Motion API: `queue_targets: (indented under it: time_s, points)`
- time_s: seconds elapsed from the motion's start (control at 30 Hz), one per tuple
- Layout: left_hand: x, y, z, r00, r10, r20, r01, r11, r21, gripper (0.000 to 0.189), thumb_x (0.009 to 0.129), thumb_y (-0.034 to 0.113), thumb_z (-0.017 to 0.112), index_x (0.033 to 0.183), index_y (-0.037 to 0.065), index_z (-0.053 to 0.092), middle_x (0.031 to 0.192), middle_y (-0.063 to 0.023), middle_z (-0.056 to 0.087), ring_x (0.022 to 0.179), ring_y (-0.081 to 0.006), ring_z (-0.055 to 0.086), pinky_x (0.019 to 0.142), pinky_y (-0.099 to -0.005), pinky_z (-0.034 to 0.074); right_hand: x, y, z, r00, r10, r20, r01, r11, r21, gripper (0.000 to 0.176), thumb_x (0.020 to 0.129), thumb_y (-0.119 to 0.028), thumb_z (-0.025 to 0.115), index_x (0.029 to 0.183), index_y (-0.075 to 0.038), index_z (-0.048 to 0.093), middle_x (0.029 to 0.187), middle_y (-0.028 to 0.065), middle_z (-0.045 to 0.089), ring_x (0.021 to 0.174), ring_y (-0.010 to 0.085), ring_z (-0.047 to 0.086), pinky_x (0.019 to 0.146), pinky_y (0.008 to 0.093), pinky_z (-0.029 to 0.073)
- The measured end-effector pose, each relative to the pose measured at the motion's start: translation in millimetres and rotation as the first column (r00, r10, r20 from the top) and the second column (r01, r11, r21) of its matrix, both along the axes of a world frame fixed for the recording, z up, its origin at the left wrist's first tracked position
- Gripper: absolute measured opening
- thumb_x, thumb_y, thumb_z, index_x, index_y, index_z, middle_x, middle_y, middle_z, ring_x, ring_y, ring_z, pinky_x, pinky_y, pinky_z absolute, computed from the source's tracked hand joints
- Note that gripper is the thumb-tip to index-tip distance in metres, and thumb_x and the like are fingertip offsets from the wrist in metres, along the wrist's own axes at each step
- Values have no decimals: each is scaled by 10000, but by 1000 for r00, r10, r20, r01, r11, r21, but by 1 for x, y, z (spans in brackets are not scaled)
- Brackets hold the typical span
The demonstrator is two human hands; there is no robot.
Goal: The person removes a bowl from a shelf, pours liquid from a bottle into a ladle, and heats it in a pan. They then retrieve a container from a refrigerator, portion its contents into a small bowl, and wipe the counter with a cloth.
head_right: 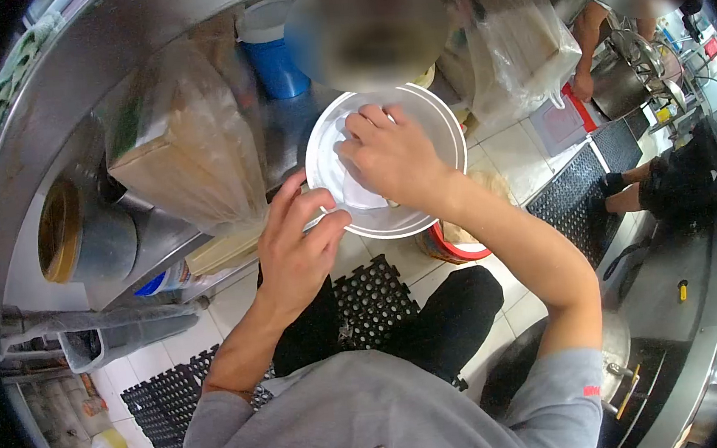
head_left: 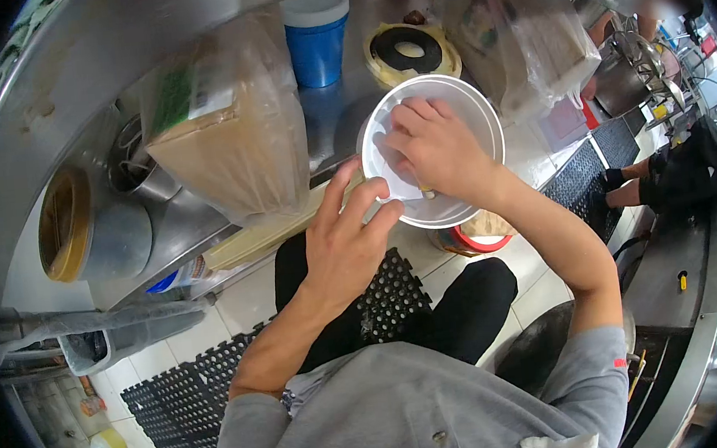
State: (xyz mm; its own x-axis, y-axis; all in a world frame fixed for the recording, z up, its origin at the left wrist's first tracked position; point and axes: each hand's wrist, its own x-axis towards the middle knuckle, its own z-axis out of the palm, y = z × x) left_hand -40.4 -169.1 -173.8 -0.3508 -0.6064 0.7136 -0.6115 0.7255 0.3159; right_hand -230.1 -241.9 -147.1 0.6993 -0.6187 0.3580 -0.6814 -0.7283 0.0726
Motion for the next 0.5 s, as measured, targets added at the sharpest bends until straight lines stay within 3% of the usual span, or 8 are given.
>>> queue_targets:
  time_s: [0.2, 0.3, 0.4, 0.5]
  points:
    - [-6, 5, -2, 999, -4, -37, 5, 1000, 27, 283, 585, -13, 743, 824, 116, 663, 981, -26, 548, 1092, -338, 535, 822, -407, 499, -4, 2, 1, 991, -133, -23, 134, 982, 130, 221, 665, -97, 687, 884, -103, 654, 909, 55, 565, 958, 218, 526, 865, 382, 391]
    - [-2, 2, 0, 1000, 23, -18, -22, 999, 25, 281, 587, -5, 742, 829, 117, 667, 982, -27, 543, 1088, -343, 527, 827, -418, 496, -21, 14, 15, 997, -33, 70, 25, 993, 119, 209, 650, -39, 685, 850, -91, 656, 912, 67, 582, 954, 238, 550, 854, 391, 411]
    - [2, 1, 3, 999, 44, -18, -44, 999, 13, 278, 590, -5, 739, 830, 117, 667, 986, -27, 540, 1085, -351, 517, 833, -432, 491, -34, 30, 36, 950, 93, 299, -79, 995, -61, 200, 641, -8, 670, 827, -80, 646, 918, 63, 618, 951, 262, 576, 842, 407, 445]
    - [5, 0, 4, 999, 50, -14, -50, 999, 19, 273, 595, -8, 738, 828, 117, 667, 991, -27, 539, 1086, -355, 510, 834, -437, 488, -53, 39, 41, 929, 175, 326, -99, 967, -236, 271, 577, 29, 667, 833, -52, 628, 941, 71, 628, 941, 298, 594, 814, 418, 477]
